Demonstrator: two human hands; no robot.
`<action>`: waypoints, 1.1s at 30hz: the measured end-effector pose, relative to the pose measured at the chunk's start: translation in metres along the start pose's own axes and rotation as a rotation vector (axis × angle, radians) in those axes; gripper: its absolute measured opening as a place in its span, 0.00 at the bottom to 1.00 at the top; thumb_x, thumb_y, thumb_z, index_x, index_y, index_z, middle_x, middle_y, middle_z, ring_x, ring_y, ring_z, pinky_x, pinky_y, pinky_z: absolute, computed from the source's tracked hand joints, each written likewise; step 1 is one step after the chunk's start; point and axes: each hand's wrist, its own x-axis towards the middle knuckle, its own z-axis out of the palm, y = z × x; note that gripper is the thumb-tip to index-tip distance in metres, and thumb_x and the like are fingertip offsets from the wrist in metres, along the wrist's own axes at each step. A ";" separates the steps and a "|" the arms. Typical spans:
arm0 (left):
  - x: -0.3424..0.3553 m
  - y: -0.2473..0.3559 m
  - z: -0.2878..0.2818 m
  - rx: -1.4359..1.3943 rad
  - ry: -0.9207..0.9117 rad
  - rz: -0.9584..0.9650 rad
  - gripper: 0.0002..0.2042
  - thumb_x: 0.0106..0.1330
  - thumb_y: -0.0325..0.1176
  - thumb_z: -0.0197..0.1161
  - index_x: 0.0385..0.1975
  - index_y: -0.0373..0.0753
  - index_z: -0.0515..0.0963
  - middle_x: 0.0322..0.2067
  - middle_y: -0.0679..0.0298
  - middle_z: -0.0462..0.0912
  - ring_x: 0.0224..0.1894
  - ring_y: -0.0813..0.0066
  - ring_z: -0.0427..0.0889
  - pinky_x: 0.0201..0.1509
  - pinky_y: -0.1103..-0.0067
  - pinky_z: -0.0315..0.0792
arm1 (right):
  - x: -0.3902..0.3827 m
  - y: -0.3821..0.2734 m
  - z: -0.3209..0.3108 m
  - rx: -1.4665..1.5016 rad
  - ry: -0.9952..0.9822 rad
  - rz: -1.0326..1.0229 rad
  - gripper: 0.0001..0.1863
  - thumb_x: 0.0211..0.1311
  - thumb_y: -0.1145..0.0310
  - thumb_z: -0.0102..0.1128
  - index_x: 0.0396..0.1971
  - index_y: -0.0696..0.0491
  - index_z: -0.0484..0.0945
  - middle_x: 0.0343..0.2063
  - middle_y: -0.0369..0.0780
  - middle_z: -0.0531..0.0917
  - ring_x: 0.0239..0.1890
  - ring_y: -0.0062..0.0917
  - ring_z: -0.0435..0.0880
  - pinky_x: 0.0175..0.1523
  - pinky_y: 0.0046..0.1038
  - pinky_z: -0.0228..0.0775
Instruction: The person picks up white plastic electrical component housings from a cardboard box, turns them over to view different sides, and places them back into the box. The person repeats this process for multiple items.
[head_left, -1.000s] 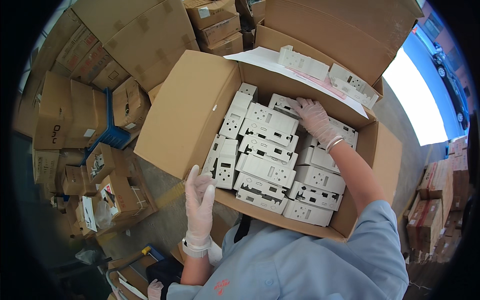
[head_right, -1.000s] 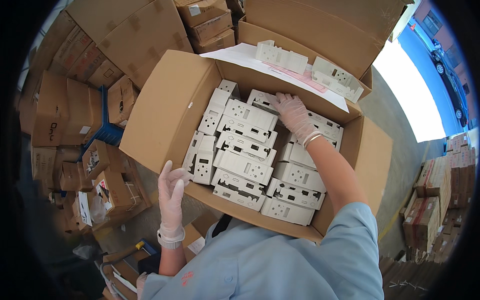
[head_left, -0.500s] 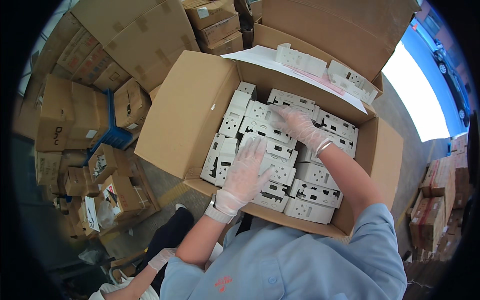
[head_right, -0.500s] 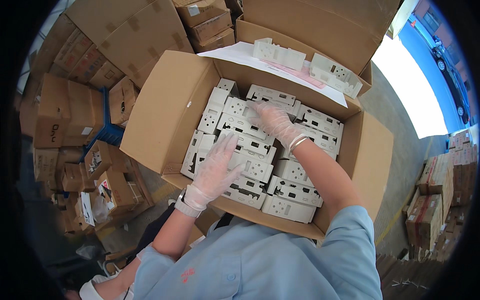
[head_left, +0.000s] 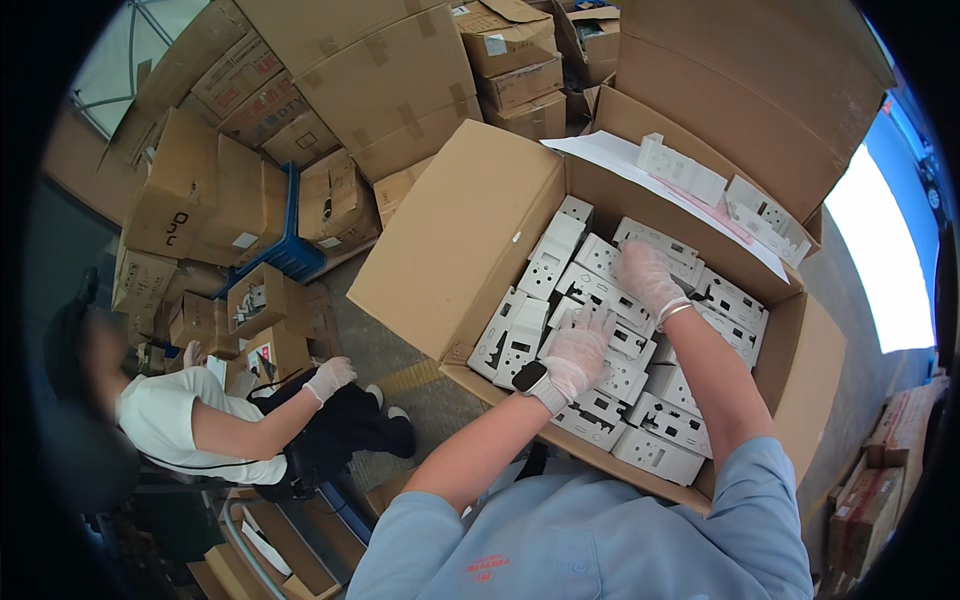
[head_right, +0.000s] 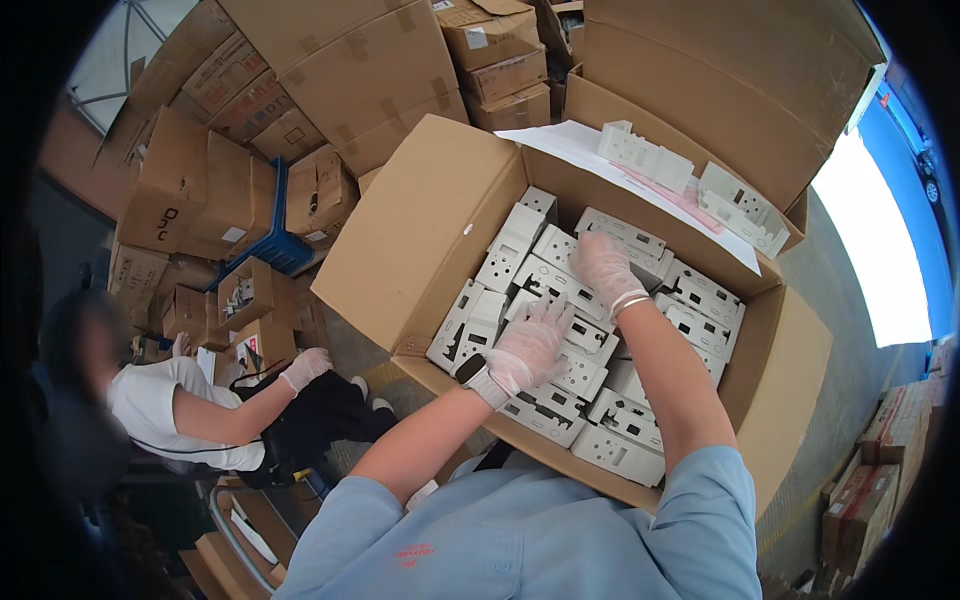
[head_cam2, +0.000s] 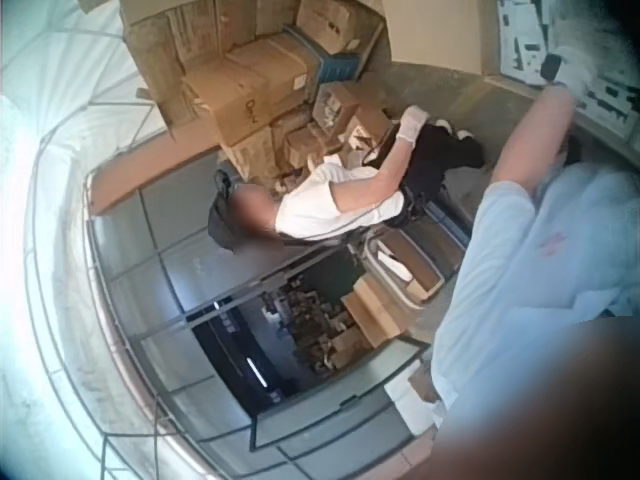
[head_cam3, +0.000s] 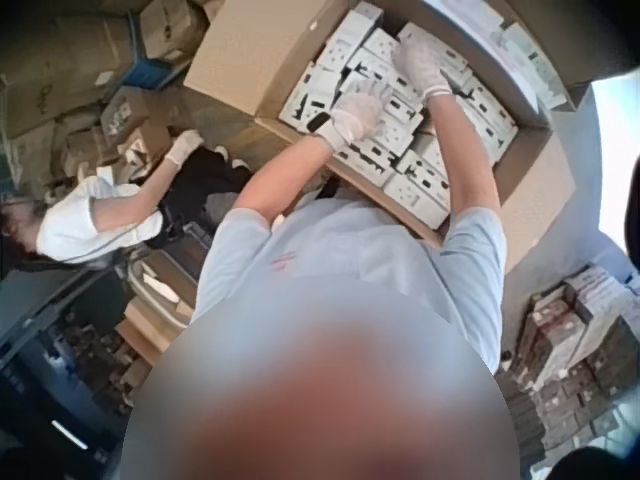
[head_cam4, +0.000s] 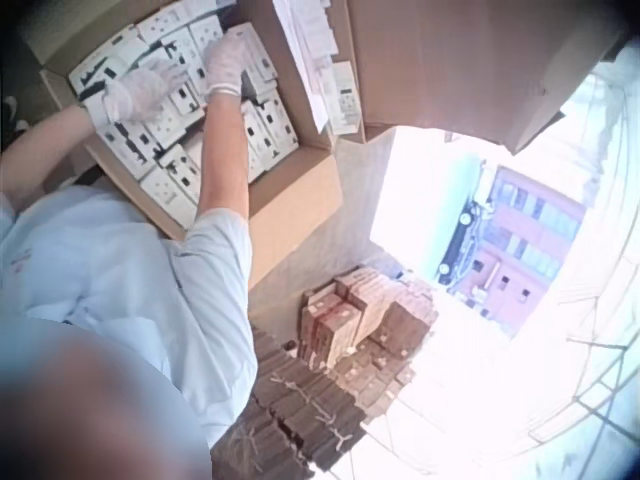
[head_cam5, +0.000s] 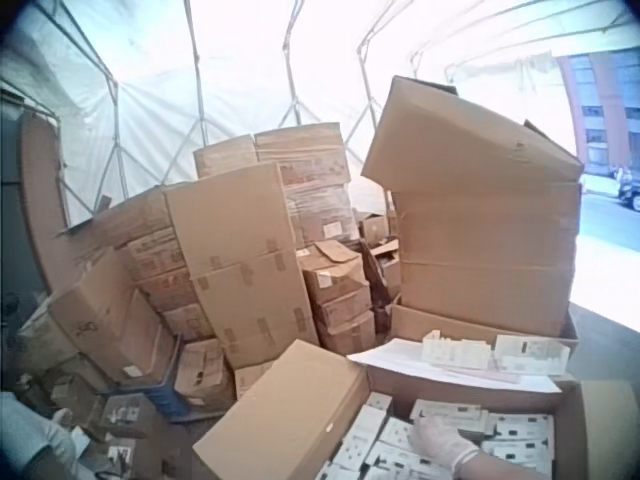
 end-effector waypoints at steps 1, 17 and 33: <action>0.001 -0.001 0.000 0.002 0.005 -0.007 0.43 0.58 0.52 0.60 0.68 0.34 0.50 0.68 0.51 0.53 0.70 0.53 0.51 0.71 0.61 0.47 | -0.005 0.000 -0.008 -0.013 0.038 -0.005 0.15 0.55 0.65 0.54 0.40 0.56 0.81 0.40 0.49 0.83 0.47 0.40 0.81 0.54 0.38 0.72; -0.058 -0.014 -0.048 -2.037 0.144 0.217 0.46 0.63 0.60 0.55 0.70 0.38 0.39 0.68 0.49 0.50 0.70 0.60 0.52 0.70 0.66 0.52 | -0.156 0.087 -0.097 1.613 0.174 0.007 0.17 0.51 0.71 0.56 0.42 0.58 0.80 0.28 0.33 0.82 0.26 0.12 0.77 0.32 0.14 0.67; -0.125 0.038 -0.085 -2.022 0.408 -0.163 0.27 0.67 0.35 0.54 0.64 0.33 0.57 0.57 0.57 0.70 0.56 0.71 0.72 0.59 0.76 0.67 | -0.240 0.045 -0.045 1.810 -0.076 -0.093 0.48 0.60 0.52 0.56 0.71 0.52 0.39 0.68 0.43 0.56 0.67 0.28 0.58 0.68 0.30 0.48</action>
